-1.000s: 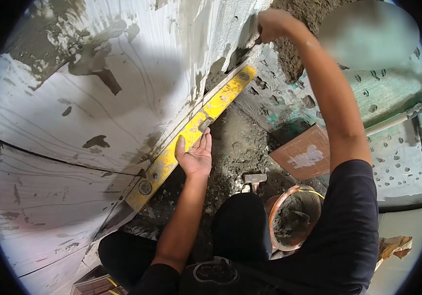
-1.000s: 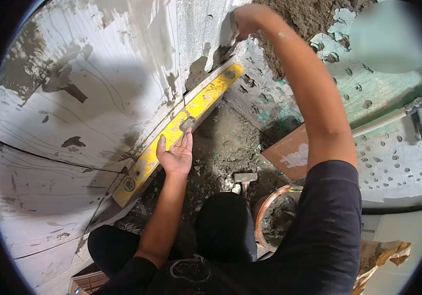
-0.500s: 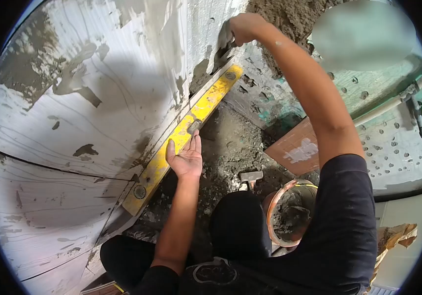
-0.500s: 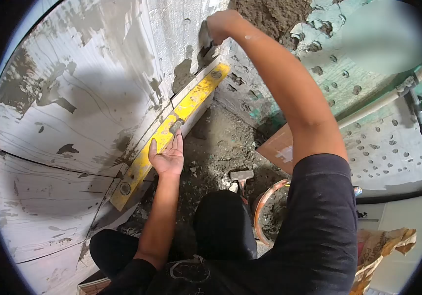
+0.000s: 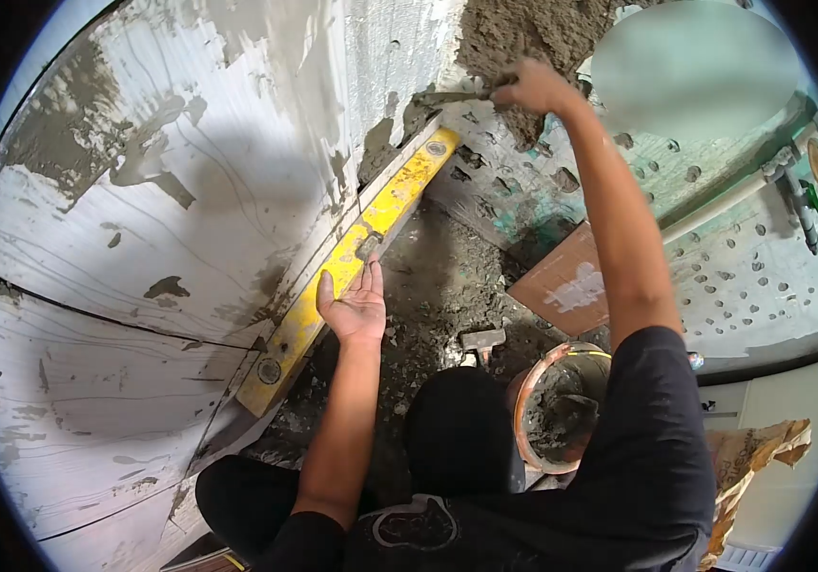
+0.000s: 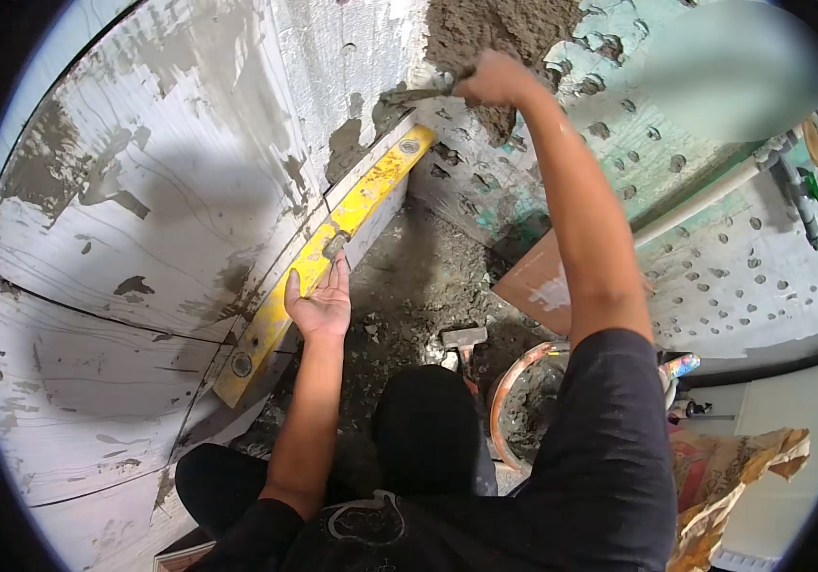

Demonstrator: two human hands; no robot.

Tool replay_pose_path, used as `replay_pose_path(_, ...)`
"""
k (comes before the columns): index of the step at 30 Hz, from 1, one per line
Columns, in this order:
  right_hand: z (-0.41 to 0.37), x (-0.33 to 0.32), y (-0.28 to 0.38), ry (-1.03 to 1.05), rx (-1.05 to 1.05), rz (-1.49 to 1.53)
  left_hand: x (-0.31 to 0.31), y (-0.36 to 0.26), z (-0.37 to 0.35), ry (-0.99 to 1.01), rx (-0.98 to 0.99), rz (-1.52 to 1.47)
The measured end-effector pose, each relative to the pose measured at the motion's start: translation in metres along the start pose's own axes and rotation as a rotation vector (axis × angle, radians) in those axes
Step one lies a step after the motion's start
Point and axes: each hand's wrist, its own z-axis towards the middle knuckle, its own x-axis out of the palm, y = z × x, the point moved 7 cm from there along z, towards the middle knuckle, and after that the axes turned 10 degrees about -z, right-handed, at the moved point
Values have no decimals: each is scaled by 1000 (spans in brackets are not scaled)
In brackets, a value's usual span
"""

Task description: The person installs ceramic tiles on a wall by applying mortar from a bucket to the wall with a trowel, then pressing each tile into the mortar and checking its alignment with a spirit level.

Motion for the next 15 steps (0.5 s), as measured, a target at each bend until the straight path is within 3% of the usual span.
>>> replay_pose_path(2,-37,23,-17,0,129,397,2,0,-1,15,18,11)
replay_pose_path(4,-78,63,-17,108,365,1044,4,0,-2,35,21,14)
replay_pose_path(8,-172,113,-15,35,425,1616,-8,-8,14,97,23,68)
replay_pose_path(10,-236,116,-16,34,301,1748,0,-5,9,125,17,114)
replay_pose_path(12,-318,105,-19,-24,312,1786,9,-2,4,160,59,204)
replay_pose_path(14,-397,98,-21,-158,502,1650,9,1,4,179,38,179)
replay_pose_path(15,-436,97,-20,-60,562,1605,7,1,3,171,16,143)
